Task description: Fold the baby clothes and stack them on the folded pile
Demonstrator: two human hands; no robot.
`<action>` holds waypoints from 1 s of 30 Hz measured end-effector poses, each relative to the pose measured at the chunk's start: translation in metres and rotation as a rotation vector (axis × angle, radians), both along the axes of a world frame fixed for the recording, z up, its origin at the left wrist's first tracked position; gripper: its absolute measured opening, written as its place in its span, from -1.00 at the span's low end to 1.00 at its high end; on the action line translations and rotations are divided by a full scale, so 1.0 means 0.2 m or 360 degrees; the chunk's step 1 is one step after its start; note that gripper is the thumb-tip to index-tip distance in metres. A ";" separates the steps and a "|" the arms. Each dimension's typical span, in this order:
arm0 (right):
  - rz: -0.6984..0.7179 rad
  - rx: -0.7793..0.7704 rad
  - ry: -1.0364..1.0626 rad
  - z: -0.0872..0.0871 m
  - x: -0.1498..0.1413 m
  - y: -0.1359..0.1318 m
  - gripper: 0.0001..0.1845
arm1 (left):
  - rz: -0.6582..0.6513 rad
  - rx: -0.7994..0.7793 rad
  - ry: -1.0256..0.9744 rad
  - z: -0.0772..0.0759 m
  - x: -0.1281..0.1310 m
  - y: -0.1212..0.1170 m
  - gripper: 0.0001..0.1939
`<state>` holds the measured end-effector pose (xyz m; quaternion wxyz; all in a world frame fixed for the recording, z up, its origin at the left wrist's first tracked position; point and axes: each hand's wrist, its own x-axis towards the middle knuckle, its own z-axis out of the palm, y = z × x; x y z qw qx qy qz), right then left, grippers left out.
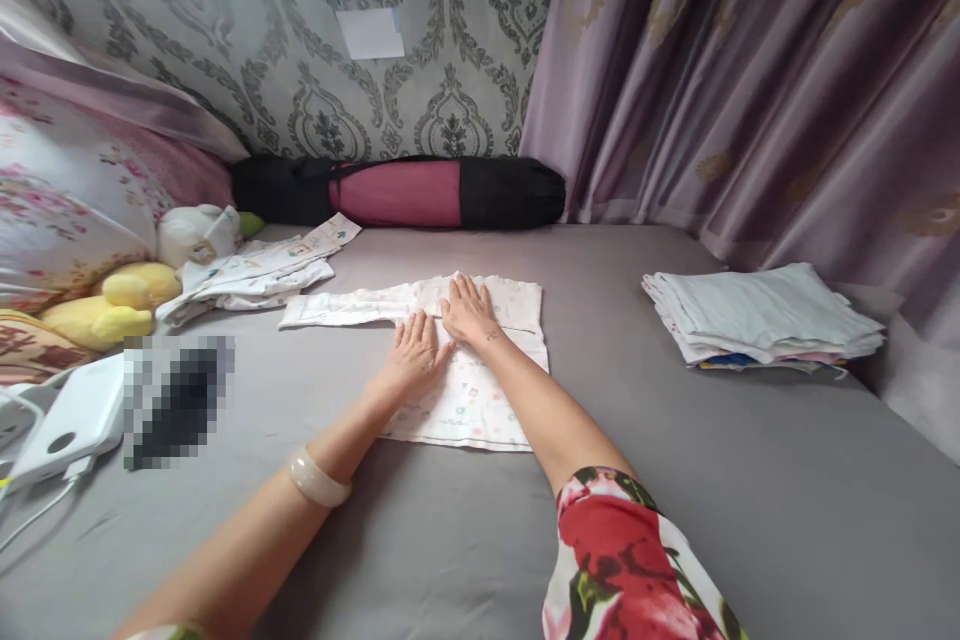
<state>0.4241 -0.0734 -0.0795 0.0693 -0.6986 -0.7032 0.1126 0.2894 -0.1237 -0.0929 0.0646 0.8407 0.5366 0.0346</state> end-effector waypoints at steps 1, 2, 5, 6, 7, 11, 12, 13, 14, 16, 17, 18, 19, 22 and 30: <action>-0.0018 -0.0010 0.0002 -0.01 -0.01 0.02 -0.30 | 0.0004 0.0031 -0.0009 -0.02 0.00 -0.01 -0.23; -0.0039 -0.0014 0.0004 -0.01 -0.02 0.05 -0.30 | 0.0006 0.0064 -0.0021 -0.03 0.00 -0.01 -0.24; -0.0093 0.0013 0.0007 -0.04 -0.02 0.09 -0.30 | 0.0009 0.0125 -0.0057 -0.07 0.00 0.00 -0.26; -0.0106 0.0029 0.0006 -0.04 -0.02 0.09 -0.30 | 0.0013 0.0128 -0.0063 -0.08 0.00 0.00 -0.26; -0.0113 0.0045 0.0005 -0.05 -0.02 0.09 -0.30 | 0.0014 0.0128 -0.0068 -0.08 0.00 0.00 -0.26; -0.0112 0.0084 -0.0006 -0.07 -0.02 0.09 -0.30 | 0.0025 0.0100 -0.0066 -0.07 0.00 0.00 -0.25; -0.0115 0.0084 -0.0011 -0.07 -0.02 0.09 -0.30 | 0.0027 0.0087 -0.0064 -0.06 0.00 0.00 -0.25; -0.0121 0.0082 -0.0015 -0.07 -0.03 0.09 -0.30 | 0.0026 0.0068 -0.0060 -0.05 0.00 0.00 -0.26; -0.0127 0.0076 -0.0017 -0.07 -0.03 0.09 -0.30 | 0.0022 0.0047 -0.0057 -0.04 0.00 0.00 -0.26; -0.0131 0.0065 -0.0015 -0.07 -0.03 0.09 -0.30 | 0.0009 0.0010 -0.0064 -0.03 -0.01 0.01 -0.27; -0.0131 0.0061 -0.0010 -0.06 -0.03 0.09 -0.30 | -0.0004 0.0000 -0.0082 -0.02 -0.02 0.02 -0.28; -0.0132 0.0059 -0.0003 -0.06 -0.03 0.09 -0.30 | -0.0025 0.0000 -0.0117 -0.01 -0.03 0.02 -0.30; -0.0131 0.0055 0.0007 -0.06 -0.03 0.09 -0.30 | -0.0048 0.0009 -0.0176 0.00 -0.05 0.03 -0.34; -0.0119 0.0026 0.0048 -0.04 -0.02 0.10 -0.30 | -0.0028 0.0023 -0.0514 0.03 -0.10 0.07 -0.49; -0.0087 0.0052 0.0145 0.00 -0.12 0.05 -0.36 | 0.0642 0.0079 -0.1020 0.12 -0.28 0.20 -0.71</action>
